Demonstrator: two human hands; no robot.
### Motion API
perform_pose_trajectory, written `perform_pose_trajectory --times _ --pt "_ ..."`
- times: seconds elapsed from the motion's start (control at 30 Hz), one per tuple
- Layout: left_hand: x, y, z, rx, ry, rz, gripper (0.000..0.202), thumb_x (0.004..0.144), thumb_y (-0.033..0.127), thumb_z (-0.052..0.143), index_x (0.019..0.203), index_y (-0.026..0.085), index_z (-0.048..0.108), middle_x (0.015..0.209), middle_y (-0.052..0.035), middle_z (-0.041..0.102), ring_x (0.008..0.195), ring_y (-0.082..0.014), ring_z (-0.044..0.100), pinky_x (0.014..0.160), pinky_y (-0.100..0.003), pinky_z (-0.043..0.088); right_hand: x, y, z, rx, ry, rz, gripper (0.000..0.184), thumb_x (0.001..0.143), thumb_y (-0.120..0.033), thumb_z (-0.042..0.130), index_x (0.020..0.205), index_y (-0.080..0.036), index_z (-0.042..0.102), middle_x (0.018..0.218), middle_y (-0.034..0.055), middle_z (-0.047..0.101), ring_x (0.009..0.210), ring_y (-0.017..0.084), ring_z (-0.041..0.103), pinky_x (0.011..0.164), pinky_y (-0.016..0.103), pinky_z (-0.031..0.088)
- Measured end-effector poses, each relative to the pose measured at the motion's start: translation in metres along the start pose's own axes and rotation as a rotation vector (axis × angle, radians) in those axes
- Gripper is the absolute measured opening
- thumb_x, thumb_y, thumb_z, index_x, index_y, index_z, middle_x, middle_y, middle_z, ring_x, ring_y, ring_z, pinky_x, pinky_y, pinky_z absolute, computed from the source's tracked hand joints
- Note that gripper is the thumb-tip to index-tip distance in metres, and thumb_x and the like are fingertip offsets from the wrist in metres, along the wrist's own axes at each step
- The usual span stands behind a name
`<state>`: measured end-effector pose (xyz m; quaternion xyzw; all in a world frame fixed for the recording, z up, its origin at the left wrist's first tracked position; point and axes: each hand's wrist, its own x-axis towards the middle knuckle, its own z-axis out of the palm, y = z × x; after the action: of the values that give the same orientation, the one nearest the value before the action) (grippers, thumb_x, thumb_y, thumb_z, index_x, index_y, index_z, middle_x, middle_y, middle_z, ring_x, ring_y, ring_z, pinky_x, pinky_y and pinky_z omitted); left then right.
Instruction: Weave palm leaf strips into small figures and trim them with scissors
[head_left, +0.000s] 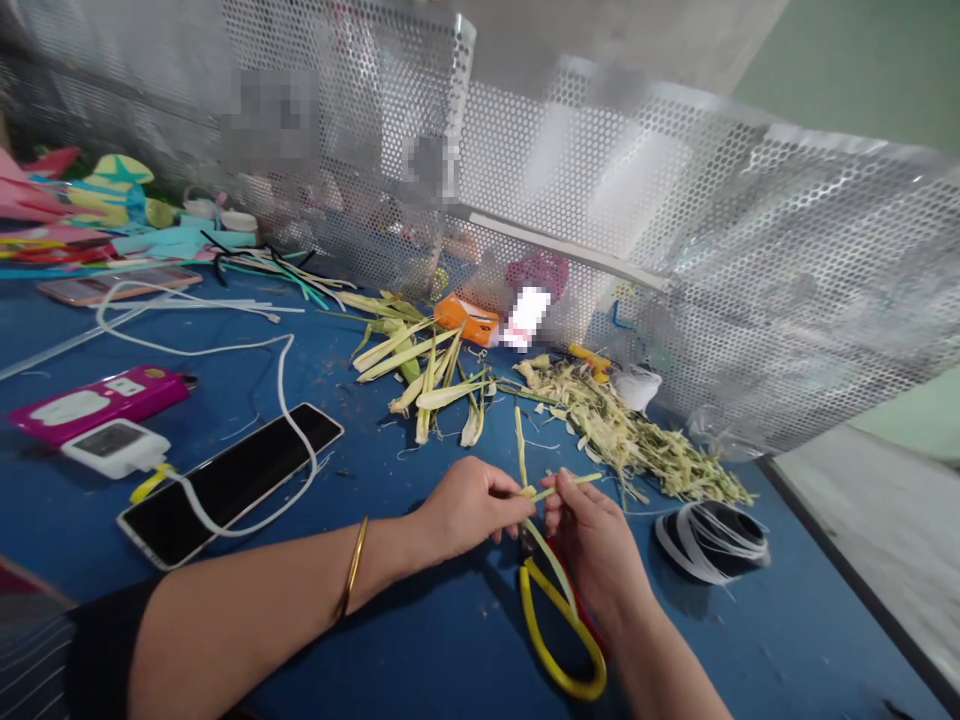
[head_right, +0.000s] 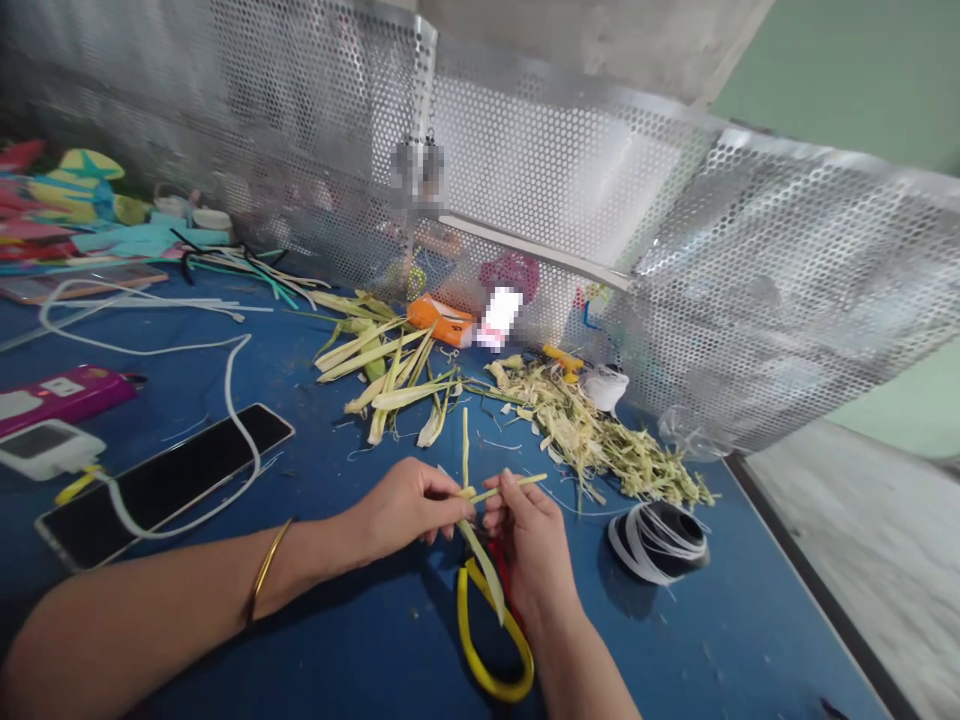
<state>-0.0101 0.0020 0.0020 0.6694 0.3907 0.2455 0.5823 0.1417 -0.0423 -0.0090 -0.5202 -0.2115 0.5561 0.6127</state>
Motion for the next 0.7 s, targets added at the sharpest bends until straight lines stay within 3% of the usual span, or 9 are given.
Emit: perform_pose_trajectory --times 0.23,0.37,0.43,0.5,0.53,0.6,0.7 --pt "-0.002 0.005 0.000 -0.055 -0.031 -0.049 0.021 0.075 0.030 0.065 0.062 0.014 0.069 0.054 0.0014 0.059 0.043 -0.0063 0.046 0.046 -0.021 0.035 -0.002 -0.003 0.002 0.011 0.035 -0.068 0.037 0.055 -0.039 0.088 0.072 -0.013 0.068 0.053 -0.0035 0.058 0.044 0.006 0.048 0.044 0.018 0.040" --pt "0.001 0.006 -0.002 -0.150 0.031 -0.099 0.022 0.076 0.031 0.068 0.064 0.012 0.068 0.057 -0.0003 0.062 0.045 -0.0062 0.048 0.049 -0.021 0.038 0.001 -0.009 -0.003 -0.193 0.085 -0.167 0.042 0.066 -0.051 0.078 0.083 -0.013 0.067 0.068 0.0023 0.066 0.052 0.012 0.056 0.050 0.025 0.043" --pt "0.003 0.006 -0.004 -0.254 0.087 -0.160 0.023 0.076 0.033 0.070 0.066 0.012 0.068 0.060 -0.0018 0.064 0.048 -0.0067 0.051 0.051 -0.022 0.041 -0.003 -0.012 -0.005 -0.409 0.230 -0.448 0.037 0.077 -0.048 0.069 0.094 -0.015 0.066 0.079 0.0049 0.068 0.065 0.017 0.061 0.060 0.030 0.046" --pt "0.005 0.006 -0.006 -0.361 0.110 -0.209 0.023 0.075 0.033 0.072 0.069 0.011 0.070 0.064 -0.0034 0.066 0.051 -0.0077 0.054 0.055 -0.023 0.044 -0.010 -0.014 -0.005 -0.696 0.291 -0.865 0.022 0.086 -0.037 0.063 0.099 -0.019 0.064 0.084 0.0048 0.067 0.078 0.019 0.061 0.072 0.033 0.046" --pt "0.005 0.005 -0.006 -0.408 0.107 -0.222 0.022 0.074 0.033 0.074 0.070 0.011 0.070 0.065 -0.0037 0.067 0.052 -0.0081 0.055 0.056 -0.024 0.045 -0.015 -0.015 -0.004 -0.852 0.238 -1.077 0.013 0.088 -0.029 0.061 0.097 -0.020 0.064 0.084 0.0041 0.066 0.081 0.019 0.061 0.075 0.034 0.045" --pt "0.006 0.003 -0.006 -0.487 0.088 -0.220 0.021 0.071 0.032 0.076 0.071 0.011 0.071 0.064 -0.0028 0.066 0.053 -0.0084 0.055 0.057 -0.024 0.045 -0.024 -0.013 0.001 -1.169 -0.008 -1.404 0.008 0.090 -0.018 0.058 0.093 -0.022 0.064 0.081 0.0028 0.066 0.078 0.018 0.059 0.078 0.035 0.042" --pt "0.005 0.001 -0.003 -0.547 0.076 -0.207 0.022 0.065 0.030 0.080 0.069 0.011 0.070 0.062 -0.0015 0.064 0.056 -0.0084 0.054 0.055 -0.022 0.041 -0.031 -0.004 0.010 -1.589 -0.352 -1.561 0.018 0.093 -0.012 0.049 0.099 -0.019 0.065 0.081 0.0041 0.066 0.075 0.018 0.057 0.079 0.036 0.039"
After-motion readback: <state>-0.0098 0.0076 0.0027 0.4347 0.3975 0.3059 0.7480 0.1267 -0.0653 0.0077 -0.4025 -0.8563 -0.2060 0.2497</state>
